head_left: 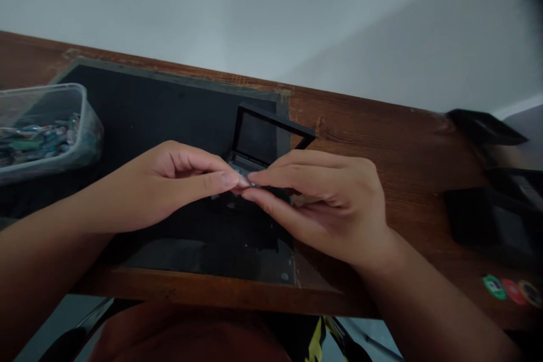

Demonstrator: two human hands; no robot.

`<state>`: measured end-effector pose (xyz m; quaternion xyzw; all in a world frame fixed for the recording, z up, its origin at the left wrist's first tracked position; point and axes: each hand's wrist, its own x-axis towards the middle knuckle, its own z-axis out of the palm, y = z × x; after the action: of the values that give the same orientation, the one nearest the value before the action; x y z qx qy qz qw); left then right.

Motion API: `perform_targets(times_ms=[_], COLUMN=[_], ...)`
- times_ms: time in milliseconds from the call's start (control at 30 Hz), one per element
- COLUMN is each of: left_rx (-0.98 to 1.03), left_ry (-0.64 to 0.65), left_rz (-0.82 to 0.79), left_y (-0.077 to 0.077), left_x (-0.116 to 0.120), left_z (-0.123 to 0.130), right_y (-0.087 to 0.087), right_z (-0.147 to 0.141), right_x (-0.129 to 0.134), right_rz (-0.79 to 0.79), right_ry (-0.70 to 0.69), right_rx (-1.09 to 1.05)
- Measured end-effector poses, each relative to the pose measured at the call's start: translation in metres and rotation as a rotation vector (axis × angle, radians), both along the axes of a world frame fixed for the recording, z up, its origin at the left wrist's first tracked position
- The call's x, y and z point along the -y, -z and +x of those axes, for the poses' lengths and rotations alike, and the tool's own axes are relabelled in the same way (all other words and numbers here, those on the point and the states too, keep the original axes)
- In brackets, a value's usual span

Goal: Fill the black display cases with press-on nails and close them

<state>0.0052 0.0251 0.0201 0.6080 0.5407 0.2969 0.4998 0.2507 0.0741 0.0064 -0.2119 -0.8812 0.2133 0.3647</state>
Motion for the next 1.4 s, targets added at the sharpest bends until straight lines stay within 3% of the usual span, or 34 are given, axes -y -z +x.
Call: perform_targets(times_ms=[133,300,533,800,1400], left_rx=[0.026,0.093,0.224,0.233,0.125], left_ry=[-0.048,0.025,-0.050,-0.063,0.027], left_rz=[-0.009,-0.048,-0.077,-0.062,-0.063], left_y=[0.003,0.003,0.007,0.004,0.004], left_x=[0.003,0.003,0.004,0.003,0.003], left_z=[-0.002,-0.005,-0.006,0.000,-0.002], right_y=[-0.001,-0.001,-0.001,0.008,0.002], right_z=[-0.001,-0.001,-0.007,-0.009,-0.008], right_x=[0.002,0.002,0.007,0.005,0.008], right_rz=[0.002,-0.006,-0.216,-0.271,0.000], right_ry=[0.020,0.029,0.092,0.036,-0.017], right_rx=[-0.020,-0.046,-0.120,-0.221,-0.045])
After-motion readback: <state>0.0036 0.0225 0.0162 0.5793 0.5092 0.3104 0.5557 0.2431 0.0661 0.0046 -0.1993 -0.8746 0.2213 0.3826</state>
